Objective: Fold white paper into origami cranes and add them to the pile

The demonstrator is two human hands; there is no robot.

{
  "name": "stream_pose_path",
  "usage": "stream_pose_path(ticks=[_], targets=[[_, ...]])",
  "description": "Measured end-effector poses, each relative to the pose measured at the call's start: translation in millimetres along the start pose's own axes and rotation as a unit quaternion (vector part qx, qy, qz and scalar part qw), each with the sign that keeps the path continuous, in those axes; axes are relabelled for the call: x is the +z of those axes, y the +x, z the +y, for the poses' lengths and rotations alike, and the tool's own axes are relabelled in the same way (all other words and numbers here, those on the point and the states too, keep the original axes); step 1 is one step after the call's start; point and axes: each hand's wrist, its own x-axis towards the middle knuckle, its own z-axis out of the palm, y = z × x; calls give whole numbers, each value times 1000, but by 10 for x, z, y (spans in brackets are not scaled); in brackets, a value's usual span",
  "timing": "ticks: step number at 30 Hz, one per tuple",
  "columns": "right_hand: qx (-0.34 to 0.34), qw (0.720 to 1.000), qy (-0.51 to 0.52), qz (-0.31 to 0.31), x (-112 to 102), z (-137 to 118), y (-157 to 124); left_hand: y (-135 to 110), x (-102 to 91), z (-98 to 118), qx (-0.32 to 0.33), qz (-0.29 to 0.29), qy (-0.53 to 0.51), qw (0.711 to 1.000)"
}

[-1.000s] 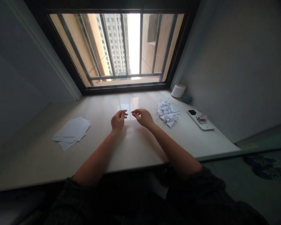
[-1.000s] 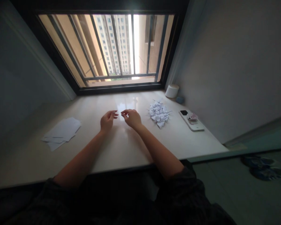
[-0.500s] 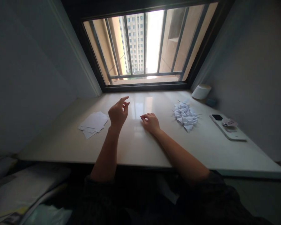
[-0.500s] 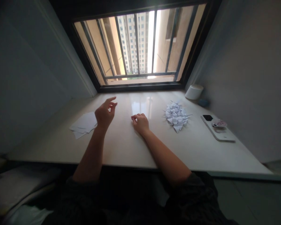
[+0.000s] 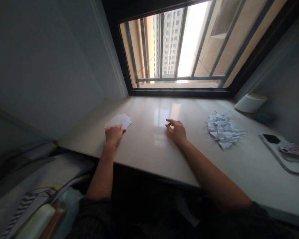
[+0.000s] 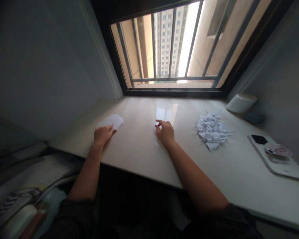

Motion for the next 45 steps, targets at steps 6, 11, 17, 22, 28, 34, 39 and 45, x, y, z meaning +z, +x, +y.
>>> stream_pose_path(ticks=[6, 11, 17, 22, 28, 34, 39, 45], targets=[[-5, 1000, 8, -3, 0, -28, -7, -15, -37, 67, -13, 1, -2, 1000], [-11, 1000, 15, -10, 0, -47, -9, -60, -32, 163, -4, 9, 5, 1000], [-9, 1000, 13, -15, -1, -60, -3, -107, 33, 254, -9, -4, 14, 1000], [-7, 1000, 18, -19, 3, -77, -10, -134, 32, 298, -35, 25, 15, 999], [-5, 1000, 21, -19, 12, -85, -15, -116, 19, 125, -78, 46, -99, 991], [-3, 999, 44, -8, 38, -91, -9, 68, -120, 173, -87, 127, -253, 955], [18, 993, 115, 26, 10, -123, 7, 341, -416, 929, 12, 46, -632, 774], [-27, 989, 140, 41, -163, -154, 38, 612, -282, 1712, -39, -47, -790, 610]])
